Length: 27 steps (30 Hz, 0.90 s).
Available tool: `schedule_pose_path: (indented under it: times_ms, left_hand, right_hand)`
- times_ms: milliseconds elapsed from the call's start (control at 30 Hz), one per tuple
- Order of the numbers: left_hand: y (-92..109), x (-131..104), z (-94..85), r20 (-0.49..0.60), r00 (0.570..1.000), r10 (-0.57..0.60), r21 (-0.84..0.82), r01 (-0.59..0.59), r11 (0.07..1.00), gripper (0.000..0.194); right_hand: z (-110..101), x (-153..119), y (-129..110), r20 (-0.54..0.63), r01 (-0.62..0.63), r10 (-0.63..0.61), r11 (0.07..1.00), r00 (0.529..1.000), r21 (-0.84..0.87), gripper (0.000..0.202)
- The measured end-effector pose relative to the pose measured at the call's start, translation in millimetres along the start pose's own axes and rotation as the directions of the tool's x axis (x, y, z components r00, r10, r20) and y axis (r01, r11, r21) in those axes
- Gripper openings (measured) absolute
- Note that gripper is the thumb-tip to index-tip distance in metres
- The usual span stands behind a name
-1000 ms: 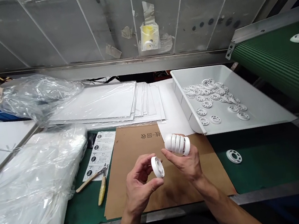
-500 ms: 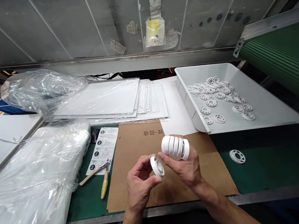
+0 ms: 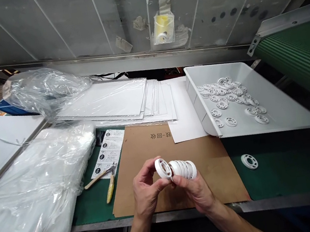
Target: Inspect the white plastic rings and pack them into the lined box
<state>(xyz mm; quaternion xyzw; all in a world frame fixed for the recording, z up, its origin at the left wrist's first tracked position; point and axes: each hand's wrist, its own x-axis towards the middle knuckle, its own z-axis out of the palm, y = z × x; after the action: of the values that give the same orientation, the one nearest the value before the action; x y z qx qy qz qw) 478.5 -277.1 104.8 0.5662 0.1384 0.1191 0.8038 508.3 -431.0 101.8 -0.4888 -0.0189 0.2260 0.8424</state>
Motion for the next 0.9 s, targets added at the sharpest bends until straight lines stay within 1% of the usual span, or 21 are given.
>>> schedule_pose_path:
  times_ms: [100, 167, 267, 367, 467, 533, 567, 667, 767, 833, 900]
  left_hand:
    - [2.9, 0.5, 1.3, 0.014, 0.997, 0.07, 0.102, -0.071, 0.992, 0.056]
    - [2.5, 1.2, 0.6, 0.031, 0.995, 0.097, 0.119, -0.1, 0.988, 0.055]
    - [-1.0, 2.9, -1.4, 0.065, 0.991, 0.119, 0.148, -0.127, 0.981, 0.055]
    - [-5.6, 5.0, -2.4, 0.116, 0.981, 0.157, 0.218, -0.179, 0.959, 0.054]
    - [-8.3, 6.9, -0.6, 0.195, 0.955, 0.222, 0.289, -0.272, 0.918, 0.058]
    - [-8.4, 8.3, 2.2, 0.268, 0.919, 0.288, 0.328, -0.368, 0.87, 0.062]
    - [-8.0, 9.0, 4.0, 0.311, 0.893, 0.325, 0.345, -0.425, 0.837, 0.064]
    - [-5.7, 11.2, 9.3, 0.437, 0.789, 0.432, 0.376, -0.596, 0.709, 0.066]
    - [-3.6, 12.8, 12.8, 0.505, 0.697, 0.508, 0.384, -0.709, 0.591, 0.068]
    - [-2.9, 13.1, 13.9, 0.52, 0.661, 0.541, 0.394, -0.747, 0.535, 0.07]
    - [-3.1, 12.7, 14.6, 0.523, 0.639, 0.564, 0.399, -0.768, 0.501, 0.071]
  right_hand:
    - [4.7, 0.6, 0.5, 0.019, -0.03, 0.029, 0.996, 0.999, 0.083, 0.027]
    - [6.3, 1.7, -0.2, 0.031, -0.058, 0.054, 0.99, 0.998, 0.127, 0.027]
    - [6.7, 3.2, -1.5, 0.038, -0.081, 0.076, 0.986, 0.996, 0.148, 0.027]
    - [4.9, 4.3, -3.4, -0.008, -0.07, 0.073, 0.983, 0.997, 0.17, 0.026]
    - [0.9, 5.7, -6.6, -0.068, -0.072, 0.087, 0.976, 0.994, 0.207, 0.029]
    - [-2.6, 6.9, -9.2, -0.107, -0.079, 0.107, 0.968, 0.989, 0.239, 0.033]
    - [-4.4, 7.6, -10.2, -0.127, -0.084, 0.121, 0.961, 0.985, 0.265, 0.034]
    - [-9.3, 9.3, -11.2, -0.161, -0.11, 0.174, 0.933, 0.971, 0.344, 0.039]
    - [-13.0, 11.0, -9.9, -0.167, -0.102, 0.173, 0.924, 0.971, 0.369, 0.043]
    - [-15.4, 11.9, -9.1, -0.151, -0.074, 0.133, 0.937, 0.98, 0.342, 0.044]
    - [-18.4, 12.5, -8.8, -0.127, -0.035, 0.073, 0.959, 0.989, 0.281, 0.044]
